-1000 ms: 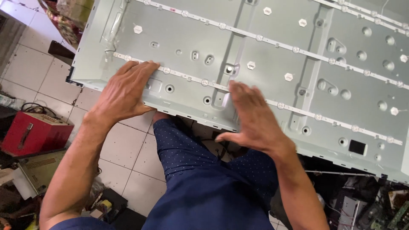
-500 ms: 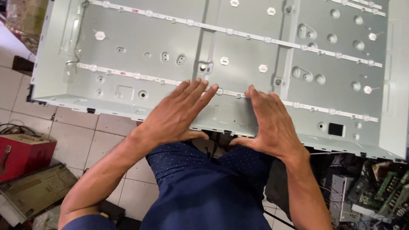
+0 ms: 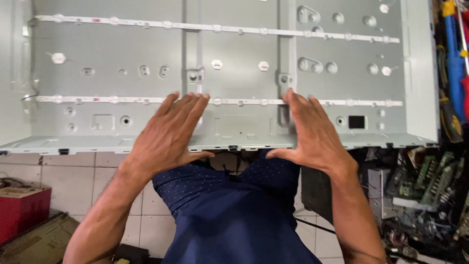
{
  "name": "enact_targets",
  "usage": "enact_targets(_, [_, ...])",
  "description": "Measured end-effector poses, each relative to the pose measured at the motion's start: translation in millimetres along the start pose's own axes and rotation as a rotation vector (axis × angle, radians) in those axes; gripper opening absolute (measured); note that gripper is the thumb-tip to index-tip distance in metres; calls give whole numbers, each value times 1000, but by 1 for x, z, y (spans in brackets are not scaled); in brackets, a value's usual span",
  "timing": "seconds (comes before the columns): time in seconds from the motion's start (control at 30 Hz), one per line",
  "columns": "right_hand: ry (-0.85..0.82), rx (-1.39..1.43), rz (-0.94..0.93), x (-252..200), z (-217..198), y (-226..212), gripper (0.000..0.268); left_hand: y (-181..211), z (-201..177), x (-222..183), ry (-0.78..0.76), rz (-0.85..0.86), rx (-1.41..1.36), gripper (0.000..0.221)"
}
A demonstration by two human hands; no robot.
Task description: The person aligns and presses multiple LED light strips onto the back panel of a flat-screen TV. They smooth each strip into place and then apply clear adhesive tape over the strips to secure them to the panel.
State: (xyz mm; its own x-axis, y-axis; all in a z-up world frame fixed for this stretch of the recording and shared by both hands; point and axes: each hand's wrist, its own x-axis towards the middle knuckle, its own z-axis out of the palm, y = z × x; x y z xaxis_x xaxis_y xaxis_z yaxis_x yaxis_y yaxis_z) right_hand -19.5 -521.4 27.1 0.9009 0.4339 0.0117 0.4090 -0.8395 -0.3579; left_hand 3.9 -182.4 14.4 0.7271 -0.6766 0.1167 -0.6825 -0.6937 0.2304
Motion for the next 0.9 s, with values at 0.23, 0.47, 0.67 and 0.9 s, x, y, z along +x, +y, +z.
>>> enact_targets(0.23, [47, 0, -30, 6, -3, 1, 132, 1, -1, 1, 39, 13, 42, 117])
enact_targets(0.47, [-22, 17, -7, -7, -11, 7, 139, 3, -1, 2, 30, -12, -47, 116])
enact_targets(0.67, [-33, -84, 134, -46, -33, 42, 144, 5, -3, 0, -1, -66, -87, 119])
enact_targets(0.9, [153, -161, 95, -62, -14, 79, 140, 6, -2, 2, 82, 22, -32, 119])
